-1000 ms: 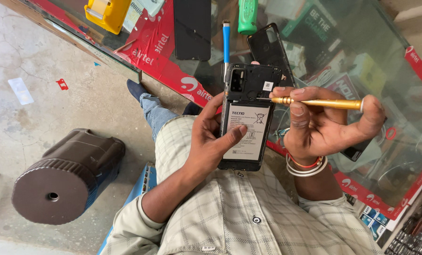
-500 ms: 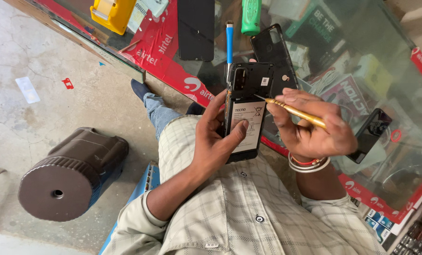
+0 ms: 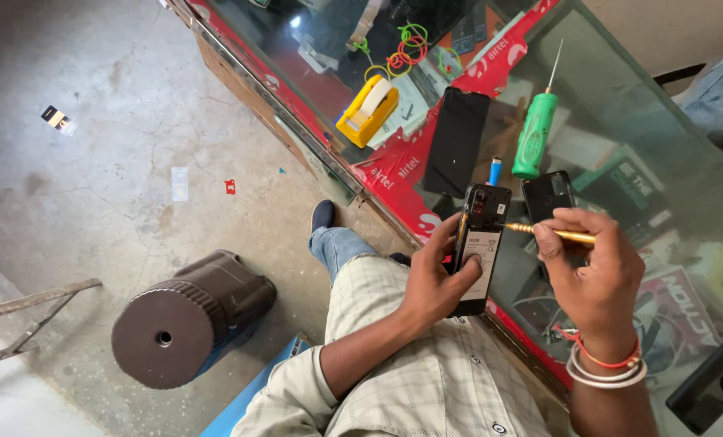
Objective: The person uses a screwdriver to remove screws from the back of a smartphone, then detaches the back cover. They continue to manipulate the phone and its components, eventually reattaching the back cover and securing it.
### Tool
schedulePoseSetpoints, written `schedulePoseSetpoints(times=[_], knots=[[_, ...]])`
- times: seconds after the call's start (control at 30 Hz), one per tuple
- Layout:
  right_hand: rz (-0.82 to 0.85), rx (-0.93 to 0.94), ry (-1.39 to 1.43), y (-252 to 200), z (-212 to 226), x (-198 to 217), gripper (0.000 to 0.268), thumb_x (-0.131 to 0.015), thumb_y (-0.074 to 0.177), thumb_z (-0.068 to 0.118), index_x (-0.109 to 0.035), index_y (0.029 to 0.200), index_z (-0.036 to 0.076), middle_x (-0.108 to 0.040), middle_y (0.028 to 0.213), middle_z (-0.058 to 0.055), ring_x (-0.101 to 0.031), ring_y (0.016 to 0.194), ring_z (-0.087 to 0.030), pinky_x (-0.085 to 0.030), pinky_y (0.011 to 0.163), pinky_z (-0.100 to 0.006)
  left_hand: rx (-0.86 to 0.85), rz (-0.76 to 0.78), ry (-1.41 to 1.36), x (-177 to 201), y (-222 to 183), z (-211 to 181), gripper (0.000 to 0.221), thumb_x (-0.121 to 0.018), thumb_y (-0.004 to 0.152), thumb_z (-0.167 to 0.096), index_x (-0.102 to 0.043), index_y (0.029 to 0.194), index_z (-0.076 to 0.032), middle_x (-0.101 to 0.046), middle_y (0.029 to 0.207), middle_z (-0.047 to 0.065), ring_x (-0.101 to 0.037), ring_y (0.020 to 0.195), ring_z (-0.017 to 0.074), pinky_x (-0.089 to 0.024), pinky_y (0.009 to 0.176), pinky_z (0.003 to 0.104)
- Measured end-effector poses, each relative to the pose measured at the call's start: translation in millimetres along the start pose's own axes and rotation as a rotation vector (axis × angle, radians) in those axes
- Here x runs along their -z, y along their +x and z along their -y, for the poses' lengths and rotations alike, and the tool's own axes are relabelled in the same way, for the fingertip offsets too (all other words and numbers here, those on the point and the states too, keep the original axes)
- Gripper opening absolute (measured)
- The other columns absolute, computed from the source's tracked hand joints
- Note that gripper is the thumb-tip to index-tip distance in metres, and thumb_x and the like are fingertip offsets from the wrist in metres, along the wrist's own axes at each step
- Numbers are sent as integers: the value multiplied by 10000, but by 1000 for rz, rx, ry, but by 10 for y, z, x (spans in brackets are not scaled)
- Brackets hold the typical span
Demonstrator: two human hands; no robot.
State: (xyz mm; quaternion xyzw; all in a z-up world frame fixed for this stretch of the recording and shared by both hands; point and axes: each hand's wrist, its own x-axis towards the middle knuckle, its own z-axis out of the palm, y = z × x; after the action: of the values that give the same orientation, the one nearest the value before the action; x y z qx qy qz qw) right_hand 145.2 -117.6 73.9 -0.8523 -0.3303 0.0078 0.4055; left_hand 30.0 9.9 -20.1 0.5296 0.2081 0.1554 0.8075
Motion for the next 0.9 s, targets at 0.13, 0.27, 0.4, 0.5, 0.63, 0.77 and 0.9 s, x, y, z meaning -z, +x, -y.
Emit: schedulePoseSetpoints(times=[0.13, 0.27, 0.4, 0.5, 0.63, 0.77, 0.9], knots=[[-60, 39, -91, 207, 167, -156, 322, -801, 1008, 128, -593, 1209, -14, -696, 937, -97, -688, 818, -146, -560, 750, -274, -34, 42, 53, 193, 164, -86, 640, -686, 923, -58, -465, 1524, -41, -745, 1094, 126, -694, 999, 139, -552, 907, 303], [-62, -5, -128, 429, 333, -321, 300, -773, 1003, 123, -604, 1213, -9, -708, 926, -96, -692, 803, -140, -550, 730, -266, 0, 82, -7, 415, 404, -232, 651, -687, 916, -66, -467, 1528, -39, -731, 1102, 137, -660, 1032, 144, -562, 884, 318], [-27, -12, 84, 522, 425, -445, 331, -753, 996, 144, -571, 1230, -3, -689, 1058, -98, -694, 954, -141, -579, 817, -265, 15, 132, 88, 669, 618, -384, 654, -687, 914, -78, -456, 1524, -35, -740, 1117, 128, -697, 1021, 152, -572, 910, 320], [-124, -82, -208, 651, 541, -590, 311, -822, 1011, 76, -620, 1223, -27, -727, 1002, -121, -702, 806, -159, -548, 711, -269, 57, 200, 102, 829, 761, -509, 669, -688, 912, -84, -437, 1530, -35, -740, 1117, 125, -692, 1012, 141, -568, 911, 313], [-139, -147, 16, 739, 666, -705, 333, -762, 955, 143, -593, 1195, -15, -712, 1001, -88, -691, 883, -121, -567, 755, -249, 67, 271, 89, 964, 961, -549, 669, -691, 913, -60, -443, 1533, -25, -741, 1120, 136, -679, 1003, 146, -560, 910, 314], [-163, -208, -27, 699, 679, -811, 335, -771, 1004, 104, -615, 1266, -33, -731, 1047, -122, -705, 890, -140, -573, 773, -264, 34, 321, 52, 1105, 1126, -574, 664, -695, 924, -36, -434, 1535, -21, -722, 1165, 132, -683, 1059, 146, -552, 937, 309], [-222, -269, -95, 696, 730, -926, 324, -772, 1026, 98, -614, 1277, -33, -735, 1018, -129, -712, 808, -139, -568, 754, -263, 105, 374, 27, 1216, 1191, -614, 674, -687, 918, -44, -422, 1537, -25, -722, 1140, 120, -682, 1026, 140, -558, 918, 303]])
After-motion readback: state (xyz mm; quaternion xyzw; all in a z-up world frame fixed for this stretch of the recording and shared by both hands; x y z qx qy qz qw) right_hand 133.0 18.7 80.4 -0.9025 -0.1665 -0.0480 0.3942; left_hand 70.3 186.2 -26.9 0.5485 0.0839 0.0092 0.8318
